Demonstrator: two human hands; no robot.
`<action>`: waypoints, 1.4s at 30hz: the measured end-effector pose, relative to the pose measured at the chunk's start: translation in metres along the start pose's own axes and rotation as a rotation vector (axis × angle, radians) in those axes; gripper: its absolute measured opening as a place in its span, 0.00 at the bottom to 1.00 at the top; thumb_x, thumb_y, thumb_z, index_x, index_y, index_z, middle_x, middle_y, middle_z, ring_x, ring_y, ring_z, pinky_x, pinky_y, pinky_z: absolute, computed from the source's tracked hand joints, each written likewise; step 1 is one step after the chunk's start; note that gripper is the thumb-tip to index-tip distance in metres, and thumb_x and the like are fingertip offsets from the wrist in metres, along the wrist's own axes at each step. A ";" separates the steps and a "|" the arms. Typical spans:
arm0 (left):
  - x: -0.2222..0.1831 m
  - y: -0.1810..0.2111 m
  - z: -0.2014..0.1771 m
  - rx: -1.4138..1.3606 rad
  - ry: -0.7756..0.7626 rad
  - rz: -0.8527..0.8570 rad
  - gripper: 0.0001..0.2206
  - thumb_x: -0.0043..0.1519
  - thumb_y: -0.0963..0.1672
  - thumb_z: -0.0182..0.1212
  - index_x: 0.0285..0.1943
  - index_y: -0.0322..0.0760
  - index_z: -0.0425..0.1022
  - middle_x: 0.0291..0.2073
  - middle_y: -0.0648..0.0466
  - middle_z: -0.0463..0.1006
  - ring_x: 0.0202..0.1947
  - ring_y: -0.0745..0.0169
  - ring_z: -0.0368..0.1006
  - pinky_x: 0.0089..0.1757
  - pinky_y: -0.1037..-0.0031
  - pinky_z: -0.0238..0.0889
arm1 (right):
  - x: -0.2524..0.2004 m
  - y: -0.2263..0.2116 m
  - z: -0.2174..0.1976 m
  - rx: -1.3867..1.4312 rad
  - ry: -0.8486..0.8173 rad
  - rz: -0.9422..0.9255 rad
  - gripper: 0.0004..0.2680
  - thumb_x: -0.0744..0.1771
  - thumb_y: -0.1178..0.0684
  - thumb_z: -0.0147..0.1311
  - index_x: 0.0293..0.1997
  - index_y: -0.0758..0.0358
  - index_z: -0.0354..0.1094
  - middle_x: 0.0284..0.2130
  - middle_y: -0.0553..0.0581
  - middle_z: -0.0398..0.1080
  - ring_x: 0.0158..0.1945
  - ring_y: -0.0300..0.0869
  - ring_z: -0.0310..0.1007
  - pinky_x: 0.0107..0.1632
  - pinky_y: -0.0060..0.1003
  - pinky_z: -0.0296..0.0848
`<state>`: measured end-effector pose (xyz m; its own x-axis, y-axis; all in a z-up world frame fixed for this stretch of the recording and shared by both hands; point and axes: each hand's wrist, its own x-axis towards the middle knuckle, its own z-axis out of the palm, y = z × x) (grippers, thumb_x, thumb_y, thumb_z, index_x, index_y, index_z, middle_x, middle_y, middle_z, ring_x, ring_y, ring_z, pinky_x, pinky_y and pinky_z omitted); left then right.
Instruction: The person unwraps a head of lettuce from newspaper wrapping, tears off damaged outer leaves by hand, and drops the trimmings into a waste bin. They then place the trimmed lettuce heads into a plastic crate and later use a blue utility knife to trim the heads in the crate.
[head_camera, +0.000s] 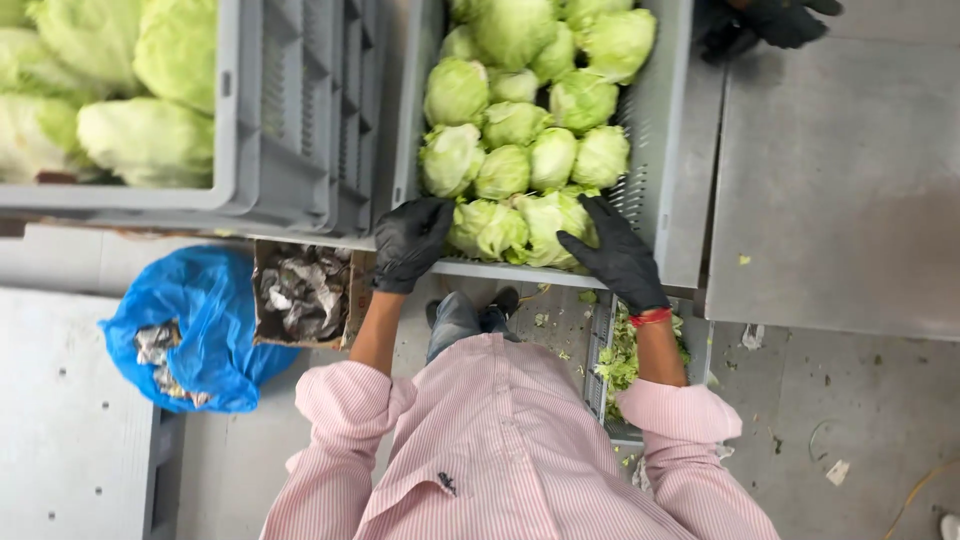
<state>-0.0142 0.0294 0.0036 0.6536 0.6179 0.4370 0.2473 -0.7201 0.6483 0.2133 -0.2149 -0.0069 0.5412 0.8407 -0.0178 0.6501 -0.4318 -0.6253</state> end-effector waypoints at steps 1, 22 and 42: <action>-0.001 0.003 0.000 0.010 0.010 -0.013 0.06 0.64 0.45 0.66 0.42 0.39 0.82 0.33 0.45 0.82 0.32 0.45 0.79 0.35 0.61 0.71 | -0.001 -0.003 -0.002 0.002 -0.014 -0.014 0.29 0.66 0.35 0.58 0.71 0.64 0.58 0.67 0.71 0.61 0.70 0.58 0.60 0.69 0.46 0.60; 0.000 0.021 0.016 0.215 -0.136 0.113 0.33 0.61 0.53 0.70 0.73 0.39 0.66 0.69 0.34 0.66 0.68 0.34 0.67 0.59 0.55 0.65 | -0.001 -0.012 -0.004 -0.029 0.171 0.073 0.26 0.65 0.33 0.59 0.65 0.60 0.66 0.62 0.67 0.67 0.65 0.57 0.67 0.64 0.46 0.65; 0.000 0.026 0.007 0.149 -0.520 0.000 0.31 0.58 0.53 0.69 0.71 0.45 0.72 0.69 0.39 0.68 0.70 0.39 0.62 0.61 0.52 0.60 | 0.010 0.005 0.026 0.139 0.099 0.077 0.29 0.66 0.27 0.47 0.66 0.60 0.65 0.65 0.68 0.64 0.66 0.59 0.62 0.68 0.48 0.61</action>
<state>-0.0029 0.0083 0.0159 0.9120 0.4075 0.0465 0.3214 -0.7805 0.5361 0.2076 -0.2002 -0.0308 0.6407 0.7678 0.0030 0.5286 -0.4383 -0.7269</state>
